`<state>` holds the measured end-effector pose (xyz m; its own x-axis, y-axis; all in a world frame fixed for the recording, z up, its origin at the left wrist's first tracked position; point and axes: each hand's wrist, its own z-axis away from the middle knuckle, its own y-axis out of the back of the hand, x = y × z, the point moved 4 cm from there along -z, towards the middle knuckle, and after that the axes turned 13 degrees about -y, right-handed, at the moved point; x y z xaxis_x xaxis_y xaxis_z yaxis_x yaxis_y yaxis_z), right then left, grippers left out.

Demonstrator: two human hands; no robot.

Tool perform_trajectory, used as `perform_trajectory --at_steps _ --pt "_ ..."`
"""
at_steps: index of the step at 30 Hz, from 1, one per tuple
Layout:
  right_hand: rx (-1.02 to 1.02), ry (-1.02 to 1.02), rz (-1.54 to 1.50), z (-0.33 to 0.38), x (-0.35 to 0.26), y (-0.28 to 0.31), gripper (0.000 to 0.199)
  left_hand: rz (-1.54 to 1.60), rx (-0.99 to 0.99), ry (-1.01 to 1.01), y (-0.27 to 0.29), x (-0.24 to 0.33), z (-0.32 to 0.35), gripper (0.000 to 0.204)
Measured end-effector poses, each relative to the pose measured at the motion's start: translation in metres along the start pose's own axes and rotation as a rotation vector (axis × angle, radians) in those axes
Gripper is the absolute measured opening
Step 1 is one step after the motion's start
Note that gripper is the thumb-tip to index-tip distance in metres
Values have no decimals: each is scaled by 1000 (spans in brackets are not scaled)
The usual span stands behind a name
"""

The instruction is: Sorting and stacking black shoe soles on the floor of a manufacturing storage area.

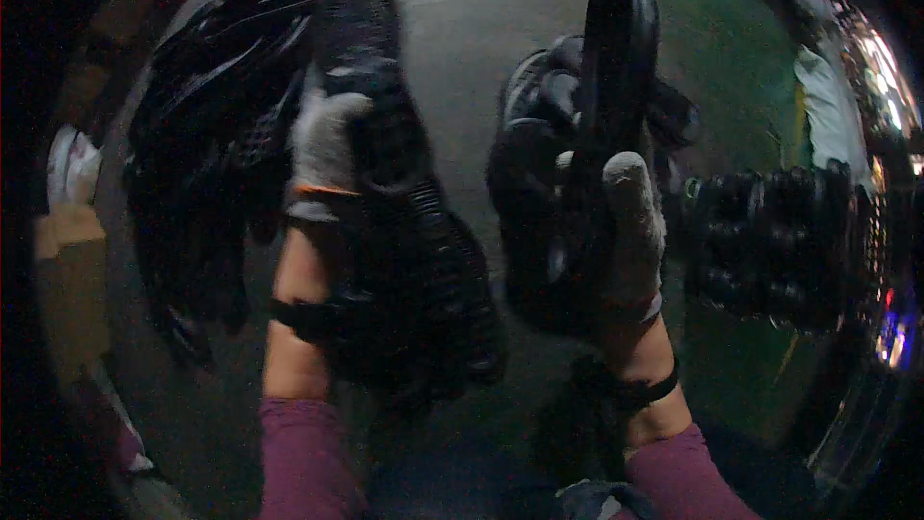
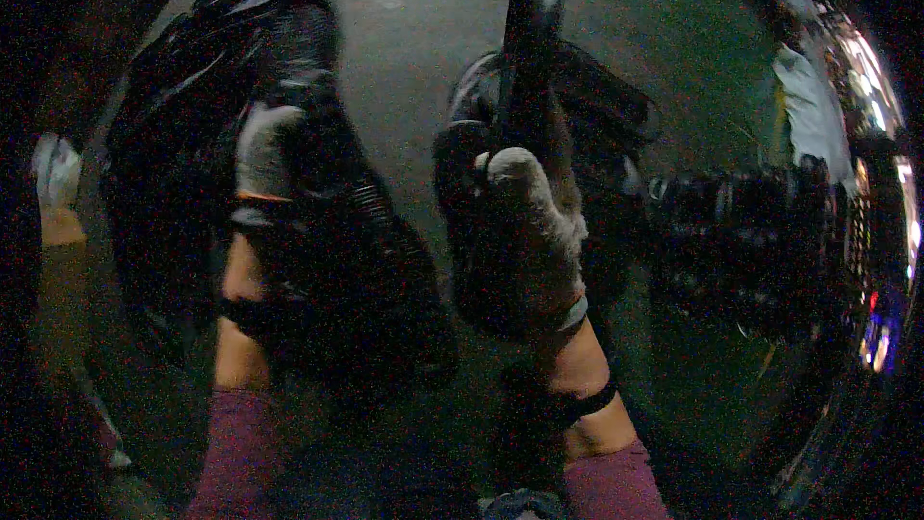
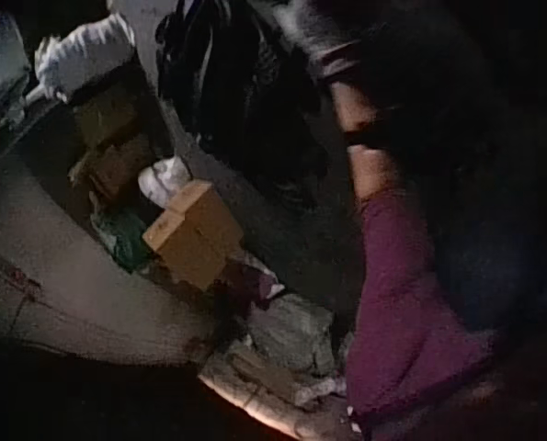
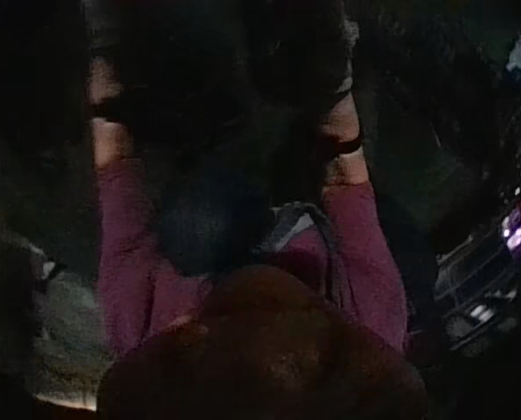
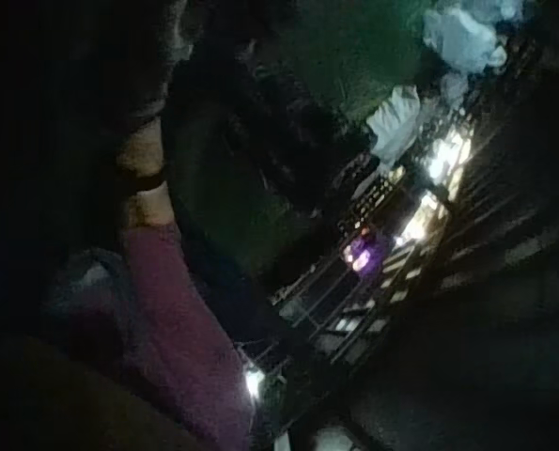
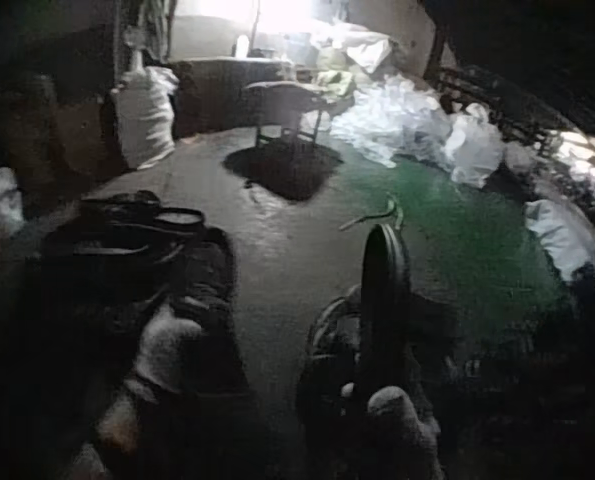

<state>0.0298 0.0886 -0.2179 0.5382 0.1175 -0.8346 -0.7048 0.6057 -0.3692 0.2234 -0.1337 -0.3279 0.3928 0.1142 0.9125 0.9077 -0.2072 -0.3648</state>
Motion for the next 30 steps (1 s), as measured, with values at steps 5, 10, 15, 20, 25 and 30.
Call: perform_trajectory --at_steps 5,10,15,20,25,30 --pt "245 684 831 -17 15 -67 79 279 -18 274 -13 4 80 24" --pt "332 294 1489 -29 57 -85 81 -20 11 136 -32 15 121 31" --pt "297 421 1423 0 72 -72 64 371 75 282 -8 -10 149 32" --pt "238 281 1059 0 31 -6 67 140 -274 298 -48 42 120 51" --pt "78 46 500 -31 -23 62 76 -103 -892 590 -46 47 116 60" --pt "19 -19 294 -37 -30 124 51 274 -896 863 -113 33 110 60"
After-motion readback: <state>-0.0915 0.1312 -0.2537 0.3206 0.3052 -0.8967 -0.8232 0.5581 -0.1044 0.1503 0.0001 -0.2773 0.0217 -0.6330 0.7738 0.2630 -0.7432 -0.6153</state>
